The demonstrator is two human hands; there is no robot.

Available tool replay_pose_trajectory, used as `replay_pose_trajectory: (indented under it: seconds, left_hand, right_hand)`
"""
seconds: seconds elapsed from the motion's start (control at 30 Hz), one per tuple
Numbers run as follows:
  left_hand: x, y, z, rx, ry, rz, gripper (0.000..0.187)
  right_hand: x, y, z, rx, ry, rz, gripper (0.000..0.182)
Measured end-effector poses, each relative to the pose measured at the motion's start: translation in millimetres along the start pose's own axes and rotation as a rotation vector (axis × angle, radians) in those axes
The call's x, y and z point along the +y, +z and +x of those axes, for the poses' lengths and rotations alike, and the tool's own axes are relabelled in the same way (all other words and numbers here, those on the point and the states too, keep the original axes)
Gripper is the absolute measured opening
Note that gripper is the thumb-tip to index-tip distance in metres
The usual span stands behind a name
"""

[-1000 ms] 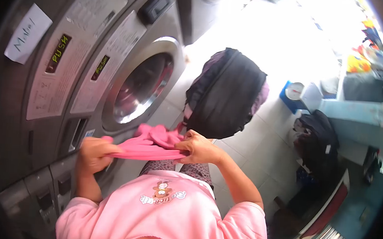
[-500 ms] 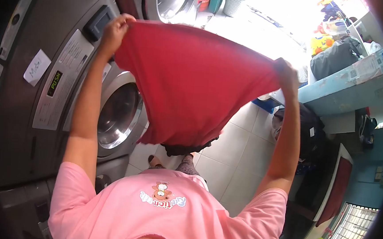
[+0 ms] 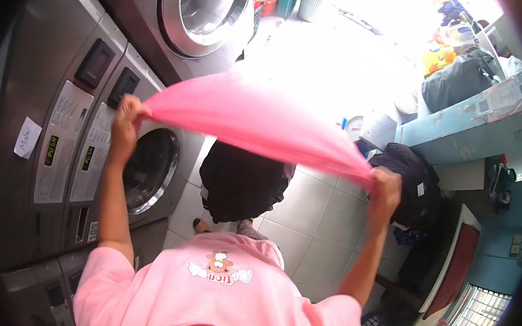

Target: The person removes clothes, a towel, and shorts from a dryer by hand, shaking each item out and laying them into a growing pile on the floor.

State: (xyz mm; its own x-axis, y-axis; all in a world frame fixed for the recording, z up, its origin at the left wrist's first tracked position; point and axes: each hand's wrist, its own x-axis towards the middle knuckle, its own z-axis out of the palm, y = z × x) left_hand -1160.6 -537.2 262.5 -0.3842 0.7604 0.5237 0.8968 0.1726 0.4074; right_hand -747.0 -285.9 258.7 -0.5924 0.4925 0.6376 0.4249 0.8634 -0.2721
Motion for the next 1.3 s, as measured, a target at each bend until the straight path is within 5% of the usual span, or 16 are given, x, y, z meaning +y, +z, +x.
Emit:
replay_pose_trajectory:
  seconds: [0.27, 0.33, 0.4, 0.43, 0.5, 0.57, 0.7, 0.83, 1.0, 1.1, 1.13, 1.2, 1.3]
  left_hand:
    - [-53.5, 117.0, -225.6, -0.432, -0.337, 0.14, 0.02]
    - [-67.8, 140.8, -287.2, -0.605, -0.485, 0.212, 0.02]
    - [-71.3, 150.6, -337.3, -0.878, -0.686, 0.339, 0.019]
    - [-69.8, 151.4, -352.7, -1.032, -0.804, 0.416, 0.02]
    - [-65.7, 147.1, -369.6, -1.012, -0.911, 0.343, 0.02]
    - [-55.8, 135.5, -369.6, -0.901, -1.004, 0.253, 0.023]
    - [-53.0, 122.9, -376.1, -0.702, -1.088, 0.163, 0.022]
    - [-60.3, 98.7, -367.4, -0.65, -1.107, -0.077, 0.025]
    - [-88.2, 78.5, -380.2, -0.463, -0.954, -0.227, 0.03]
    - [-90.8, 56.2, -385.3, -0.397, -0.973, -0.242, 0.03]
    - [-92.7, 49.9, -390.0, -0.386, -0.971, -0.247, 0.03]
    - [-88.8, 29.4, -392.0, -0.399, -0.992, -0.269, 0.03]
    - [-96.4, 28.2, -408.9, -0.437, -0.999, -0.327, 0.03]
  right_hand:
    - [-18.8, 108.6, -219.9, -0.484, 0.213, -0.066, 0.014]
    - [-21.0, 129.9, -270.4, -0.803, 0.266, -0.03, 0.017]
    - [-18.1, 154.5, -306.8, -1.48, 0.47, 0.07, 0.023]
    - [-10.6, 167.9, -311.1, -1.482, 0.452, 0.068, 0.023]
    - [2.6, 192.4, -304.7, -1.809, 0.357, 0.361, 0.032]
    - [16.8, 224.1, -265.9, -1.728, 0.354, 0.227, 0.034]
    - [-31.4, 273.0, -53.8, -1.131, -0.041, 0.2, 0.029]
    - [-231.2, 211.0, 179.5, -0.365, -0.458, 0.523, 0.024]
    - [-447.6, 100.5, 312.4, 0.3, -0.935, 0.658, 0.021]
    - [-548.8, 81.4, 370.9, 0.281, -1.073, 0.708, 0.033]
    - [-579.4, 71.1, 385.1, -0.046, -0.951, 0.559, 0.036]
    - [-623.2, 98.6, 428.6, -0.146, -1.07, 0.268, 0.041]
    - [-661.8, 133.0, 447.2, -0.26, -0.836, 0.078, 0.042]
